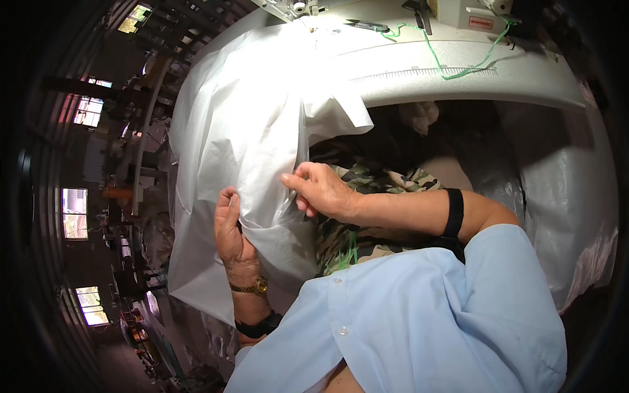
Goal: The person folds the edges of a white plastic sheet and guides it through a sewing machine to stitch the seams. They repeatedly reposition and smooth the material by hand, aligning new sections to continue sewing along the edges.
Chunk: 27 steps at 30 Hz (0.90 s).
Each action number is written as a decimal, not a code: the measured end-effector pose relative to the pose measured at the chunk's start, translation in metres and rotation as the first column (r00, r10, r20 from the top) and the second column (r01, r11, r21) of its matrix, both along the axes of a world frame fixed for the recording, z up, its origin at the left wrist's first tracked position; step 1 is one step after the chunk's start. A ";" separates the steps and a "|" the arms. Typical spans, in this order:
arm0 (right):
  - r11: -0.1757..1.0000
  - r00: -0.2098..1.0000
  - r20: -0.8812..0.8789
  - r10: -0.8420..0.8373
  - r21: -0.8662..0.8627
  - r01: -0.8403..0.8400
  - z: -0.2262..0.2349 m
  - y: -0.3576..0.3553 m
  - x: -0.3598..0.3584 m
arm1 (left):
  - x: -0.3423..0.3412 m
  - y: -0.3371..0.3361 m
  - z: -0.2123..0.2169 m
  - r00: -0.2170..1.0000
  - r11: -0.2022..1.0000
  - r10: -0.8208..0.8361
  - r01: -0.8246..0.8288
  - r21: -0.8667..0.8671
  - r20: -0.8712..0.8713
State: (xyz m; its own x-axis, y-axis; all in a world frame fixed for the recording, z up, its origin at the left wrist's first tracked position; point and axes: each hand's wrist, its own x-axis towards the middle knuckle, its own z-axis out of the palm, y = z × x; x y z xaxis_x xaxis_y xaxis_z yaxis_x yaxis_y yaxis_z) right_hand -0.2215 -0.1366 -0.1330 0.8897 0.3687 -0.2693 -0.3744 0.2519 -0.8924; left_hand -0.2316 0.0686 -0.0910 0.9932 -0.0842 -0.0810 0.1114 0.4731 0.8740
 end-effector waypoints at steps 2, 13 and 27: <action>0.982 0.998 -0.045 -0.037 0.183 0.045 -0.007 0.005 0.006 | -0.001 0.000 0.000 1.000 1.000 0.000 0.000 -0.009 -0.007; 0.912 0.924 0.002 0.382 0.162 -0.377 -0.008 0.007 0.001 | -0.013 0.004 -0.010 0.969 0.889 0.132 -0.208 0.408 0.206; 0.858 0.830 0.265 0.490 -0.315 -0.406 0.023 0.050 0.040 | -0.153 0.045 -0.106 0.999 -0.074 -0.038 -0.038 0.997 0.035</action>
State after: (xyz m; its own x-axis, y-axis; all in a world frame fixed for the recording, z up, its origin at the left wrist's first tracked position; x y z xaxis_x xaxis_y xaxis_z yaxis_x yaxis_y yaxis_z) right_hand -0.1818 -0.0867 -0.1100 0.6920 0.7108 -0.1261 -0.0727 -0.1052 -0.9918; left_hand -0.3846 0.1137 -0.1973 0.9978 0.0496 -0.0430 0.0629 -0.9099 0.4099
